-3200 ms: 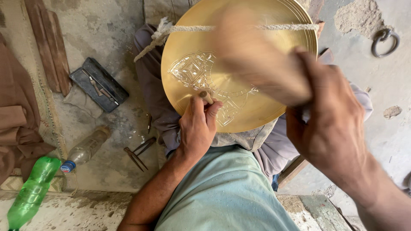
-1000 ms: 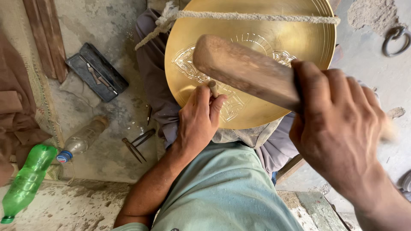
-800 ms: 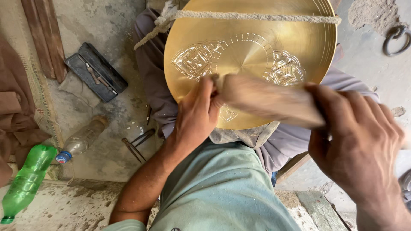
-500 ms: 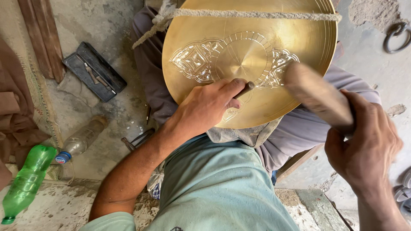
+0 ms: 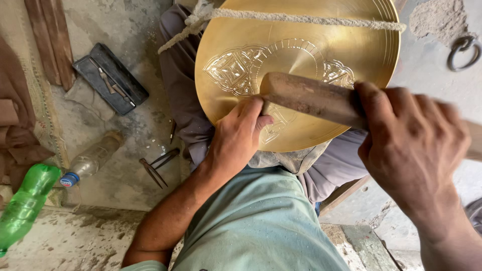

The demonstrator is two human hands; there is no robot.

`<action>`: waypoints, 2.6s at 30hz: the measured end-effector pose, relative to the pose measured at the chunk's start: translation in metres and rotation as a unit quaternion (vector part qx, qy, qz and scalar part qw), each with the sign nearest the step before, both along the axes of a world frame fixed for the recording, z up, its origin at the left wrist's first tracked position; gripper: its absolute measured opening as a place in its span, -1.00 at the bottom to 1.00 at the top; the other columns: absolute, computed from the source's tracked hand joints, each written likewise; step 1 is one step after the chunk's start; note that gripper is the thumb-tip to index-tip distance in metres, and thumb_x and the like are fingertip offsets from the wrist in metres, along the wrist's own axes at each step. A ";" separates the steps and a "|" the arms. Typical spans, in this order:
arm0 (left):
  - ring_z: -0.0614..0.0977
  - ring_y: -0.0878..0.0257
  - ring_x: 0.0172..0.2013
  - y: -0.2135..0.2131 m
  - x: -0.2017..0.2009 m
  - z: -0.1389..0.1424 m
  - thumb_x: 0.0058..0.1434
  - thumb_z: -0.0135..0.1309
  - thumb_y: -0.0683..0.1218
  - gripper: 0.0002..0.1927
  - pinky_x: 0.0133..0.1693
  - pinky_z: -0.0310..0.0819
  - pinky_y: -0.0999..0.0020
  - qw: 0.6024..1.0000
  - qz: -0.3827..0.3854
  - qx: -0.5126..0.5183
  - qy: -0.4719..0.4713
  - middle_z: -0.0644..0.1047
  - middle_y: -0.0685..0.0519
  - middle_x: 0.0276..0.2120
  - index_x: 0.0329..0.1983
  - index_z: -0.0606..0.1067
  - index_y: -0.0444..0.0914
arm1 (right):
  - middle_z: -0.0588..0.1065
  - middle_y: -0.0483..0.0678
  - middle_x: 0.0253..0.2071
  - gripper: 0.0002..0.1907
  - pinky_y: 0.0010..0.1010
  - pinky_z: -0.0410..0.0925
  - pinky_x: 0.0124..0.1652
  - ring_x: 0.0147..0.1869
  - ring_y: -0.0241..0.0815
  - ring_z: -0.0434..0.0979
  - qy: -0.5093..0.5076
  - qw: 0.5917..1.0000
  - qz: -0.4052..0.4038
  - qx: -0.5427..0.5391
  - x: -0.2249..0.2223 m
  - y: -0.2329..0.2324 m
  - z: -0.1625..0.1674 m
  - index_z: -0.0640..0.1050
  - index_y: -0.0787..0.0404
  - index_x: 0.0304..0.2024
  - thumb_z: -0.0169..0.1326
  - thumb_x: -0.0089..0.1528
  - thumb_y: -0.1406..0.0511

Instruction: The person is engraving a decorative pattern on a brass plate using a chisel and a wooden mallet. They repeatedly strike the chisel to create intricate designs on the metal surface.

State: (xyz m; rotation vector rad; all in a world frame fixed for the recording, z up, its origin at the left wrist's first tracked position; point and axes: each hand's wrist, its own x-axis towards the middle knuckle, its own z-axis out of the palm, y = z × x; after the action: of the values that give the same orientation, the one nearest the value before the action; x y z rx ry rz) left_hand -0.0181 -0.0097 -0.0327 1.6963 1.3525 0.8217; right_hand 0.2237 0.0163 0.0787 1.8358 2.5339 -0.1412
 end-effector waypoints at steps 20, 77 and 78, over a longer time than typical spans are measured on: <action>0.58 -0.07 -0.36 -0.016 0.005 -0.004 0.43 0.13 -0.07 -0.74 -0.36 0.46 0.06 0.996 0.082 -0.030 0.037 0.47 -0.10 -0.35 -0.09 0.32 -0.32 | 0.55 -0.08 -0.37 -0.62 -0.30 0.42 -0.31 -0.35 -0.15 0.60 -0.151 0.984 0.085 -0.048 -0.031 0.035 0.026 0.60 0.10 0.06 0.19 0.19 0.44; 0.65 -0.06 -0.27 0.006 -0.001 0.006 0.27 0.18 -0.15 -0.71 -0.29 0.51 0.07 1.000 0.006 -0.013 0.003 0.56 -0.12 -0.29 0.00 0.42 -0.32 | 0.51 0.19 -0.28 -0.60 -0.25 0.35 -0.51 -0.44 -0.05 0.47 0.085 0.993 -0.058 -0.054 -0.008 0.015 -0.002 0.39 0.48 0.11 0.10 0.24 0.43; 0.64 -0.07 -0.29 0.003 0.000 0.005 0.28 0.18 -0.14 -0.73 -0.30 0.50 0.06 0.999 0.022 -0.026 0.010 0.55 -0.13 -0.31 -0.05 0.40 -0.32 | 0.52 0.07 -0.32 -0.70 -0.29 0.35 -0.50 -0.46 -0.12 0.48 -0.012 0.999 -0.006 -0.031 -0.012 0.021 0.003 0.46 0.33 0.06 0.12 0.27 0.40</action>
State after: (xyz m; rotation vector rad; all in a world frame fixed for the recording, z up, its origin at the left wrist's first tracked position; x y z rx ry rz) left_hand -0.0181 -0.0067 -0.0275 1.6441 1.4166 0.7908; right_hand 0.2113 0.0368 0.0819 1.8193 2.4738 -0.1928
